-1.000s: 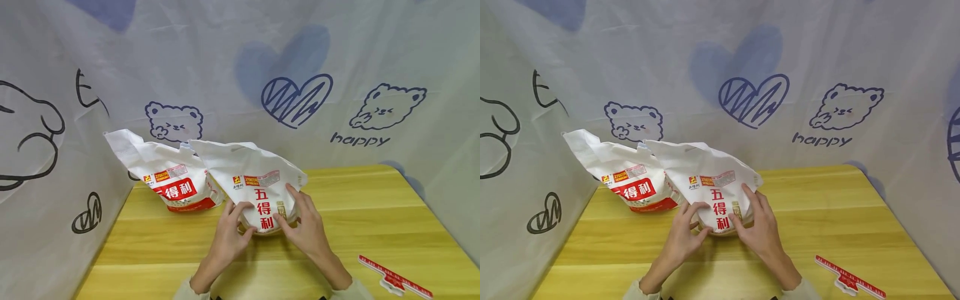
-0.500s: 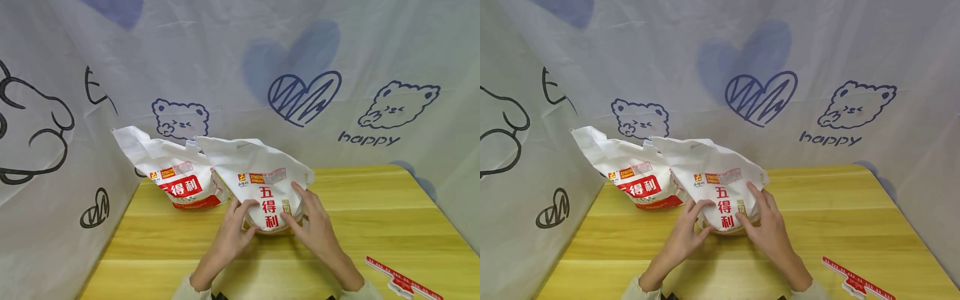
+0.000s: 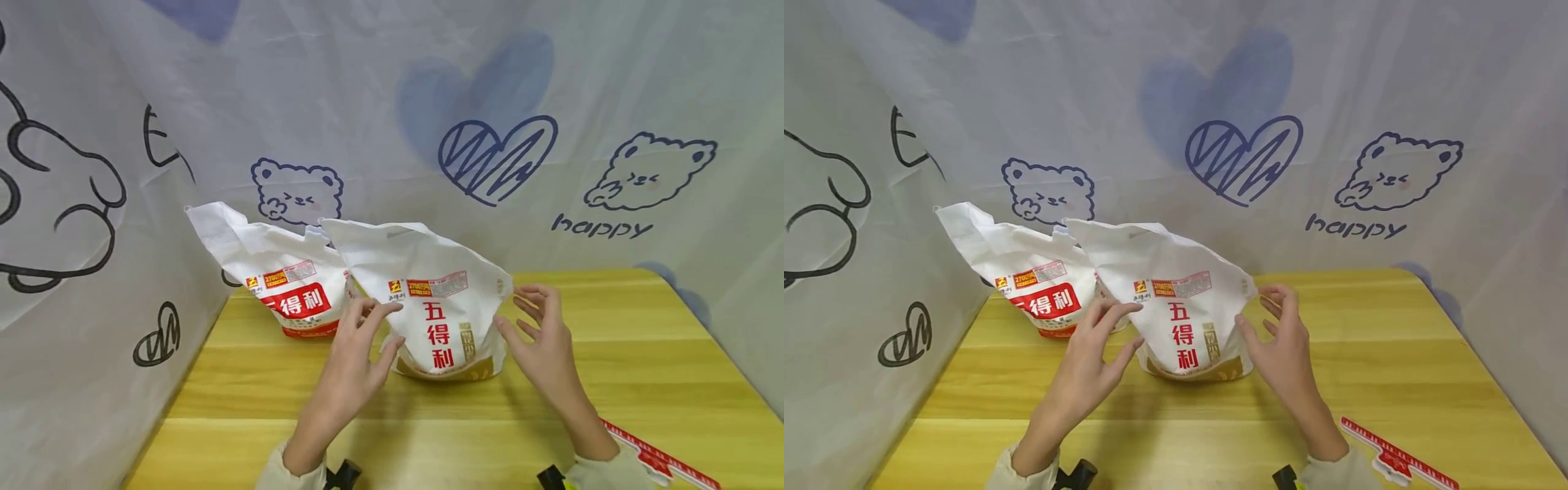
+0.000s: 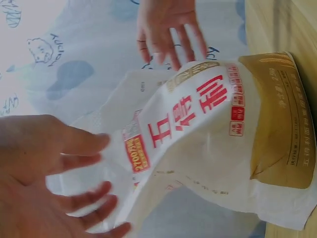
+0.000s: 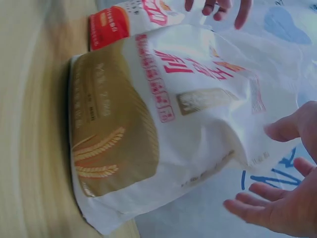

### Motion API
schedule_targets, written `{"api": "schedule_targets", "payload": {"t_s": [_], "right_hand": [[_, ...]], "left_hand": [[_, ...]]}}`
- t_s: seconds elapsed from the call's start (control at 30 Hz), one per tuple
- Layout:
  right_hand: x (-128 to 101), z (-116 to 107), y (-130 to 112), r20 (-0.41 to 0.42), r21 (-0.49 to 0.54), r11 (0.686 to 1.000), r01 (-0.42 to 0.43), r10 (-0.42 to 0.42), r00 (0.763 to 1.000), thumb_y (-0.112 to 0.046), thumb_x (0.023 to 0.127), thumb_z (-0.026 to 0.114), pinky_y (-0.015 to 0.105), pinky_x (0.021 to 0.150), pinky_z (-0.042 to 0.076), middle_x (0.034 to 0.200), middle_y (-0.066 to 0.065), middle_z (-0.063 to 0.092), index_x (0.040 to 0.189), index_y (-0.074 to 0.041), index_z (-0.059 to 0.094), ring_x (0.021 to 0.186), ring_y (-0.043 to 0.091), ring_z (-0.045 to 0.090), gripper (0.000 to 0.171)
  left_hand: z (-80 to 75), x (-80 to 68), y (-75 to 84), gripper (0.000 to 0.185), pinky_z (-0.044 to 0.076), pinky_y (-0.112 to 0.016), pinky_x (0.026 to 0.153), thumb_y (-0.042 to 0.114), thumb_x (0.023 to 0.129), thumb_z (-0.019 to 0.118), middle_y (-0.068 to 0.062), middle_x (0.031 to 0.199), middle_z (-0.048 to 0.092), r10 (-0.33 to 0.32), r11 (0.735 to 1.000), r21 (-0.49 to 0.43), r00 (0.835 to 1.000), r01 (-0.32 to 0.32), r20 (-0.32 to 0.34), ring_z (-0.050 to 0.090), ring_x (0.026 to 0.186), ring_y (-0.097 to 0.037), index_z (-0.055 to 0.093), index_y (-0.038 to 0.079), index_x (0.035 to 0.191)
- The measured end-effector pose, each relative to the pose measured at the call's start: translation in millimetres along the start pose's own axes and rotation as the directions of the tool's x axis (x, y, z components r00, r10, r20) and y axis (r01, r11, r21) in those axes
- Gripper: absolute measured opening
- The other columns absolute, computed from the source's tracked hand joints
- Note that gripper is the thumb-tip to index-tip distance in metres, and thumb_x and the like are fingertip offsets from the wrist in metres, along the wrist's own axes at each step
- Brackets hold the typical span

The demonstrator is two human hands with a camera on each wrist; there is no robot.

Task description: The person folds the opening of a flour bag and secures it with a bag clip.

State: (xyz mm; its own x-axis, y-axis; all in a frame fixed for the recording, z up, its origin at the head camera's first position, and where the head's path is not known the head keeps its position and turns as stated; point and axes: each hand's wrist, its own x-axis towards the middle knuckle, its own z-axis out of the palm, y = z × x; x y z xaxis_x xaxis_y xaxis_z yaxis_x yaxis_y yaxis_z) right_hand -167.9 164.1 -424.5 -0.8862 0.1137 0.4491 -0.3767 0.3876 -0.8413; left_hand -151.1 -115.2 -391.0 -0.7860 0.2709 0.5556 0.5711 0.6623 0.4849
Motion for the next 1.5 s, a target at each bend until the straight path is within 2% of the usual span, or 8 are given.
{"api": "schedule_targets", "payload": {"t_s": [0.27,0.47,0.57,0.67,0.77,1.03,1.3,1.5], "right_hand": [[20,3,1,-0.029,0.176,0.984,-0.004,0.009,1.000,-0.006,0.095,0.072,0.039,0.107,0.048,0.136,0.009,0.059,0.143,-0.004,0.045,0.131,0.025,0.055,0.055],[27,15,0,-0.025,0.246,0.969,0.022,-0.016,1.000,-0.002,0.096,0.070,0.034,0.107,0.047,0.134,0.011,0.060,0.140,0.000,0.049,0.127,0.026,0.057,0.049],[29,20,-2,-0.041,0.267,0.963,0.038,-0.028,0.999,0.000,0.096,0.069,0.033,0.106,0.048,0.133,0.012,0.060,0.137,0.002,0.052,0.125,0.026,0.059,0.045],[30,23,-2,-0.062,0.280,0.959,0.052,-0.036,0.997,0.003,0.096,0.068,0.033,0.106,0.048,0.130,0.013,0.062,0.132,0.004,0.055,0.125,0.026,0.060,0.039],[30,25,-1,-0.087,0.282,0.957,0.069,-0.046,0.995,0.005,0.096,0.067,0.031,0.105,0.048,0.125,0.014,0.065,0.127,0.007,0.057,0.124,0.026,0.061,0.033],[32,26,1,-0.142,0.299,0.949,0.103,-0.062,0.988,0.012,0.095,0.063,0.026,0.098,0.053,0.115,0.014,0.067,0.117,0.010,0.061,0.113,0.019,0.065,0.023],[32,23,1,-0.151,0.284,0.949,0.136,-0.096,0.984,0.013,0.097,0.059,0.023,0.094,0.053,0.118,0.018,0.070,0.111,0.011,0.062,0.111,0.016,0.067,0.014],[34,19,3,-0.117,0.272,0.952,0.139,-0.110,0.987,0.013,0.097,0.057,0.025,0.096,0.053,0.120,0.020,0.070,0.107,0.010,0.064,0.114,0.018,0.066,0.012]], "left_hand": [[14.1,27.7,7.2,0.043,0.045,-0.044,0.105,0.005,0.093,0.074,-0.011,0.139,0.053,0.098,0.980,-0.154,0.976,-0.130,-0.196,0.048,0.131,-0.022,0.063,0.010,0.134],[14.6,55.9,9.2,0.052,0.041,-0.048,0.109,0.000,0.090,0.073,-0.013,0.150,0.048,0.161,0.968,-0.118,0.910,-0.221,-0.383,0.045,0.137,-0.026,0.059,0.011,0.139],[8.9,72.0,9.1,0.059,0.034,-0.050,0.117,0.000,0.089,0.074,-0.014,0.157,0.041,0.212,0.969,-0.032,0.885,-0.247,-0.414,0.037,0.145,-0.030,0.056,0.012,0.144],[1.0,88.0,9.0,0.062,0.021,-0.054,0.123,0.000,0.088,0.077,-0.015,0.158,0.040,0.268,0.961,0.037,0.887,-0.275,-0.376,0.031,0.150,-0.033,0.055,0.010,0.145],[-5.7,101.7,8.2,0.051,0.012,-0.057,0.123,0.001,0.087,0.079,-0.013,0.149,0.051,0.303,0.953,0.068,0.902,-0.297,-0.308,0.040,0.144,-0.031,0.063,0.008,0.135],[-7.0,116.3,6.4,0.024,0.038,-0.050,0.107,0.004,0.089,0.078,-0.006,0.116,0.072,0.309,0.949,0.109,0.941,-0.296,-0.138,0.062,0.111,-0.025,0.066,0.009,0.109],[-3.3,120.4,0.4,0.025,0.039,-0.049,0.105,-0.007,0.096,0.056,-0.006,0.116,0.068,0.324,0.946,0.003,0.945,-0.324,-0.051,0.061,0.109,-0.024,0.066,0.010,0.111],[-2.9,121.2,-7.7,0.033,0.038,-0.047,0.103,-0.011,0.095,0.048,-0.003,0.112,0.070,0.363,0.927,-0.074,0.930,-0.367,-0.056,0.060,0.108,-0.021,0.070,0.011,0.105]]}}
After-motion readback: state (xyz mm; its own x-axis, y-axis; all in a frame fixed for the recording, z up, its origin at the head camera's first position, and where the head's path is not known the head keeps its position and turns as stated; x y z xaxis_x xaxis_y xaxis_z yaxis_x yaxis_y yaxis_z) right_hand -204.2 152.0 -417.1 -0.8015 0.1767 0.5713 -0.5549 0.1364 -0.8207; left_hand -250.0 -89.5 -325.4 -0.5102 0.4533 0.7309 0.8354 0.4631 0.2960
